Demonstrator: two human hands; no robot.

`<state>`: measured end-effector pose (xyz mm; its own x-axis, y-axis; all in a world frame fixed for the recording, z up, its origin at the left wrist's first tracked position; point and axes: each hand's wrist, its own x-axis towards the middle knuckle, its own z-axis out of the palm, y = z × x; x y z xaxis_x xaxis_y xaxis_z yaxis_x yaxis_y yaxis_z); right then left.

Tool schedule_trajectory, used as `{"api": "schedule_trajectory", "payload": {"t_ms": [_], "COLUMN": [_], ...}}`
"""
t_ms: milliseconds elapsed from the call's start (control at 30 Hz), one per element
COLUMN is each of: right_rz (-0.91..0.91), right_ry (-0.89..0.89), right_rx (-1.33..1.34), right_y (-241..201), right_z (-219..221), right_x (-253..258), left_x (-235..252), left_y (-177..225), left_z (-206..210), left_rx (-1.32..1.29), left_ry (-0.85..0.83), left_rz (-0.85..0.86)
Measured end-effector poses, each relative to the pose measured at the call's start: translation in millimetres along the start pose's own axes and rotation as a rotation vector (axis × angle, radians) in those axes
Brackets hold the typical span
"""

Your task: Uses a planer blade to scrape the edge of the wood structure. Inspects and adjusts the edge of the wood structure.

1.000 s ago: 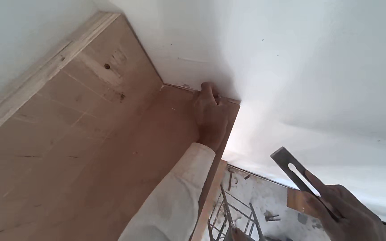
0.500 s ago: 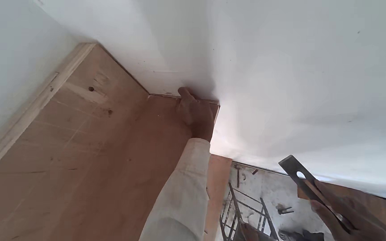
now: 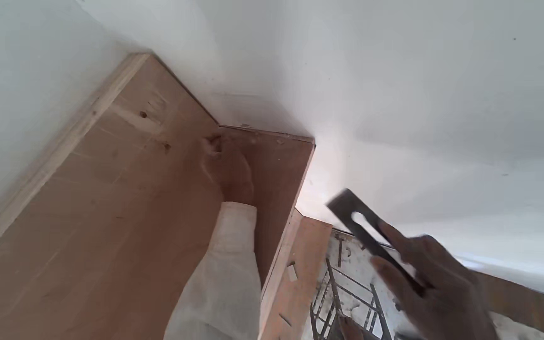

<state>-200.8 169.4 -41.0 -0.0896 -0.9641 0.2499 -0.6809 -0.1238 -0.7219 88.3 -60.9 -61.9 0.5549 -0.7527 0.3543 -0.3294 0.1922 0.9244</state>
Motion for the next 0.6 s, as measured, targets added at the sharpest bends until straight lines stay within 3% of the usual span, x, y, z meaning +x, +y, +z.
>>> {"api": "schedule_trajectory", "payload": {"t_ms": [133, 267, 300, 333, 433, 600], "right_rz": [-0.014, 0.047, 0.007, -0.038, -0.081, 0.397], "right_ry": [-0.05, -0.414, -0.429, -0.373, 0.01, 0.135], "right_rx": [-0.075, -0.094, -0.113, -0.108, 0.067, 0.407], "right_y": [-78, -141, -147, -148, -114, -53], "right_z": [59, 90, 93, 95, 91, 90], "right_x": [56, 91, 94, 93, 95, 140], "left_x": [4, 2, 0, -2, -8, 6], "left_y": [44, 42, 42, 45, 45, 11], "left_z": [-40, -51, -50, -49, -42, -34], "left_rx": [0.196, 0.316, 0.36, 0.412, 0.524, 0.639], "left_ry": [0.0, -0.122, -0.186, -0.274, -0.525, -0.718], "left_rz": [-0.067, 0.028, 0.052, 0.082, 0.278, 0.492]}}
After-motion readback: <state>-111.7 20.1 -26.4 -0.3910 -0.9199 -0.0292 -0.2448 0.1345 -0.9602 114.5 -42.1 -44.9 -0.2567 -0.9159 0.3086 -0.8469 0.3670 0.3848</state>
